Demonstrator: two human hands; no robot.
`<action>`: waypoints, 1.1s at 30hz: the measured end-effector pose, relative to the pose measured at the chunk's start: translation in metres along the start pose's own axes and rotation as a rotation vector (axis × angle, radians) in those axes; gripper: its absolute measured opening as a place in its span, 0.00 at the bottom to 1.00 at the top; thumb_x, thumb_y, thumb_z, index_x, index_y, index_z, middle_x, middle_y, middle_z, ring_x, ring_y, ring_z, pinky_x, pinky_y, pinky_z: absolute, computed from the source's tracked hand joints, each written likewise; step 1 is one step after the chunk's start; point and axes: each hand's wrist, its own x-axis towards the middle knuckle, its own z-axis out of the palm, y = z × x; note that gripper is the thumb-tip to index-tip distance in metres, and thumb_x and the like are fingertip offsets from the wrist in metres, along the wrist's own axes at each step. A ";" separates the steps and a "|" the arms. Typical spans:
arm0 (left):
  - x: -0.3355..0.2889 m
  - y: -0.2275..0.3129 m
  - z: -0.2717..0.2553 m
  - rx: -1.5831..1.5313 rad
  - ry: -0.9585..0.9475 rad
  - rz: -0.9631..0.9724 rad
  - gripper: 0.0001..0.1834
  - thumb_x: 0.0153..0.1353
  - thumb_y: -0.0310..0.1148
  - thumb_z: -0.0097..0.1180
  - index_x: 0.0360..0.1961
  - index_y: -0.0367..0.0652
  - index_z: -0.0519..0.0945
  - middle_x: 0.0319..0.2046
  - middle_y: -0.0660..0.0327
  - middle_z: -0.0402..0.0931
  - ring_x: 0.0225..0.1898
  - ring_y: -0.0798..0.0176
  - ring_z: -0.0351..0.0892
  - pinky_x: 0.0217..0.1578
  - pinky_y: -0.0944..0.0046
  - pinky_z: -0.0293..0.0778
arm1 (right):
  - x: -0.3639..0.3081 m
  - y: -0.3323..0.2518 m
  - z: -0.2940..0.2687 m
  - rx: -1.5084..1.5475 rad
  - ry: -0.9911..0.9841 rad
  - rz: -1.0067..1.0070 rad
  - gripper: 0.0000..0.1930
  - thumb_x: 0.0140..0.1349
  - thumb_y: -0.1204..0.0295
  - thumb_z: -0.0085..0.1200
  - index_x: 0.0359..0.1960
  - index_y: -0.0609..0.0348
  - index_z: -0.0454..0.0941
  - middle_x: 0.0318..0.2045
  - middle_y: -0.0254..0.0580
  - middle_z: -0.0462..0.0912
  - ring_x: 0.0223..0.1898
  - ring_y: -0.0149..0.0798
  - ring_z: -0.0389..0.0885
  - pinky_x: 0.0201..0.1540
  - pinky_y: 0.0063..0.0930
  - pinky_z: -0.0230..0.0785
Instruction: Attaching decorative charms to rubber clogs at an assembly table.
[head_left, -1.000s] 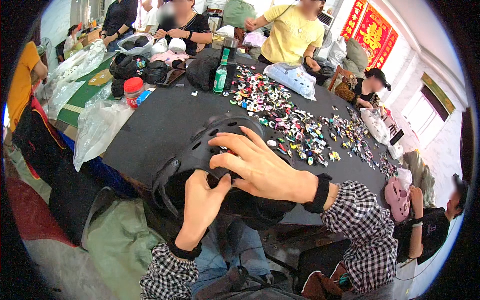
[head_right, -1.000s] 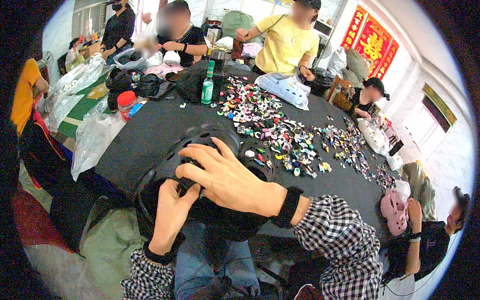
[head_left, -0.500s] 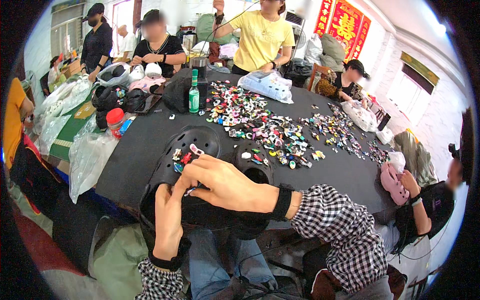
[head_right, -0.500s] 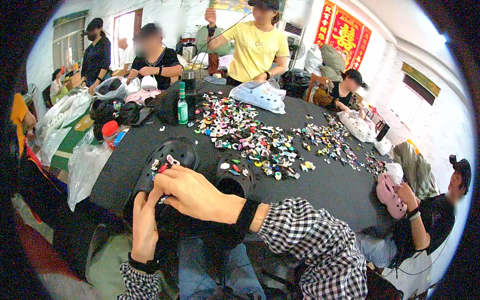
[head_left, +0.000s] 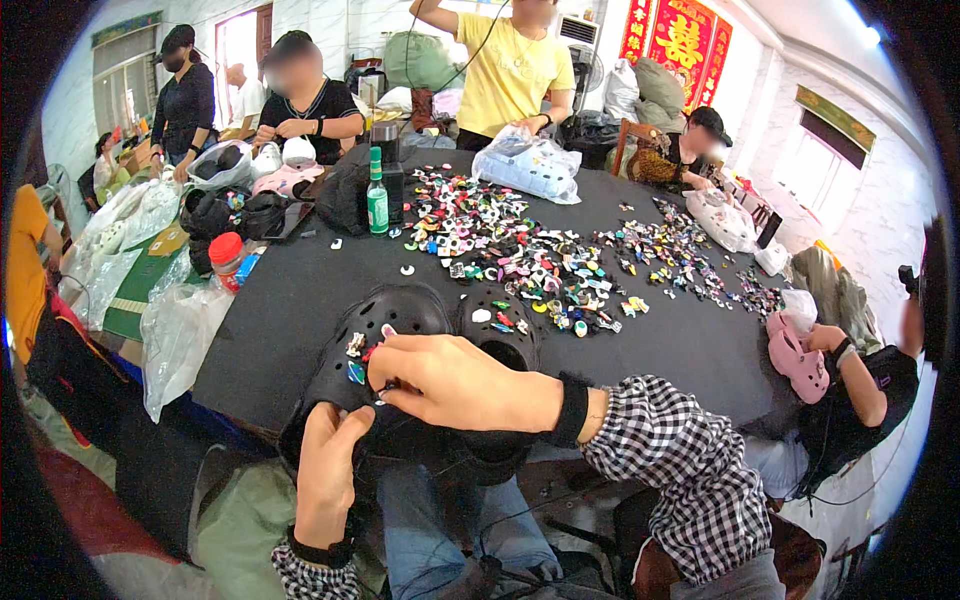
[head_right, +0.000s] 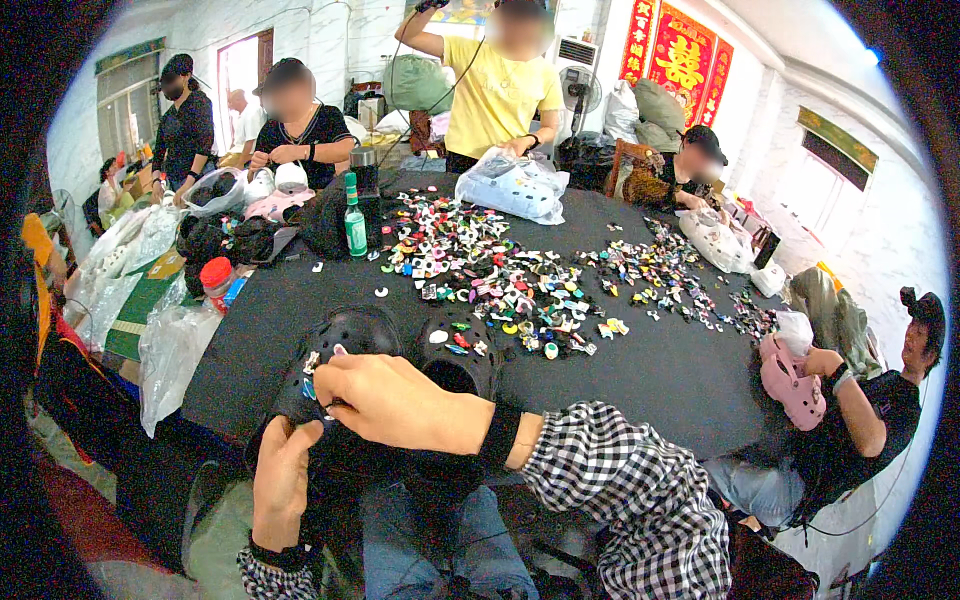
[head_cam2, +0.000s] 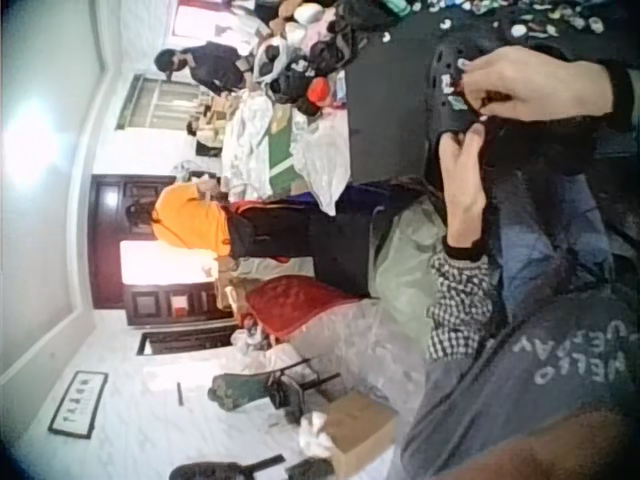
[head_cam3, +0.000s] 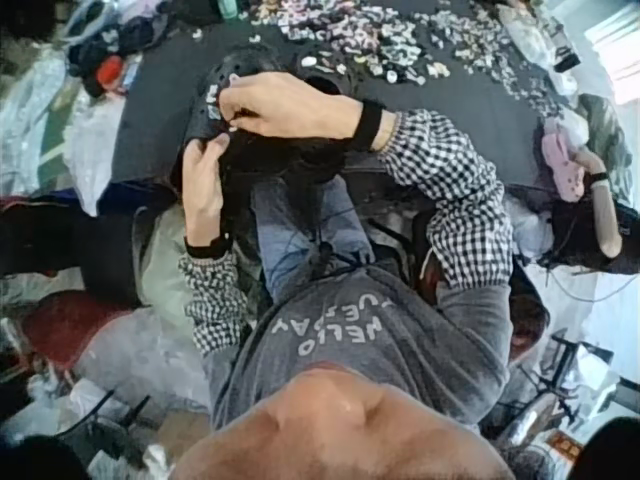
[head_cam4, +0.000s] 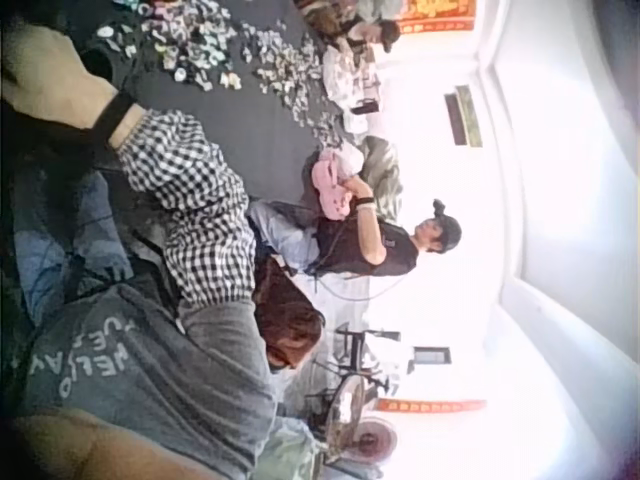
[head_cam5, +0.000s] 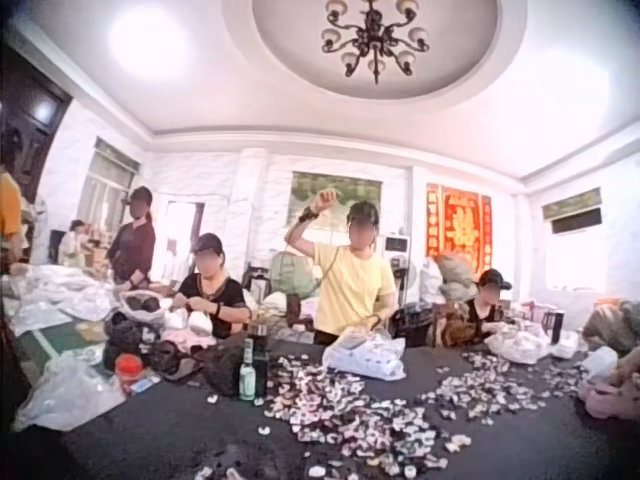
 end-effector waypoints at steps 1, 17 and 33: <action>0.000 -0.004 0.000 0.015 -0.038 0.010 0.17 0.59 0.23 0.54 0.50 0.32 0.73 0.43 0.64 0.75 0.45 0.72 0.71 0.47 0.69 0.67 | -0.001 -0.002 0.000 -0.041 -0.014 0.003 0.04 0.57 0.74 0.54 0.32 0.59 0.73 0.33 0.48 0.77 0.38 0.54 0.80 0.40 0.46 0.73; -0.012 -0.002 -0.005 0.660 0.039 0.165 0.13 0.59 0.29 0.59 0.40 0.27 0.76 0.27 0.50 0.80 0.26 0.68 0.74 0.30 0.66 0.69 | -0.003 0.004 -0.010 -0.011 -0.121 -0.024 0.07 0.53 0.76 0.59 0.31 0.58 0.73 0.31 0.44 0.77 0.36 0.52 0.79 0.36 0.44 0.73; -0.025 -0.019 -0.013 0.402 -0.007 0.160 0.13 0.61 0.31 0.59 0.36 0.29 0.75 0.21 0.51 0.73 0.22 0.68 0.65 0.25 0.63 0.65 | 0.009 -0.005 0.002 -0.090 -0.235 -0.114 0.06 0.52 0.75 0.59 0.28 0.58 0.73 0.29 0.41 0.76 0.37 0.48 0.77 0.39 0.40 0.72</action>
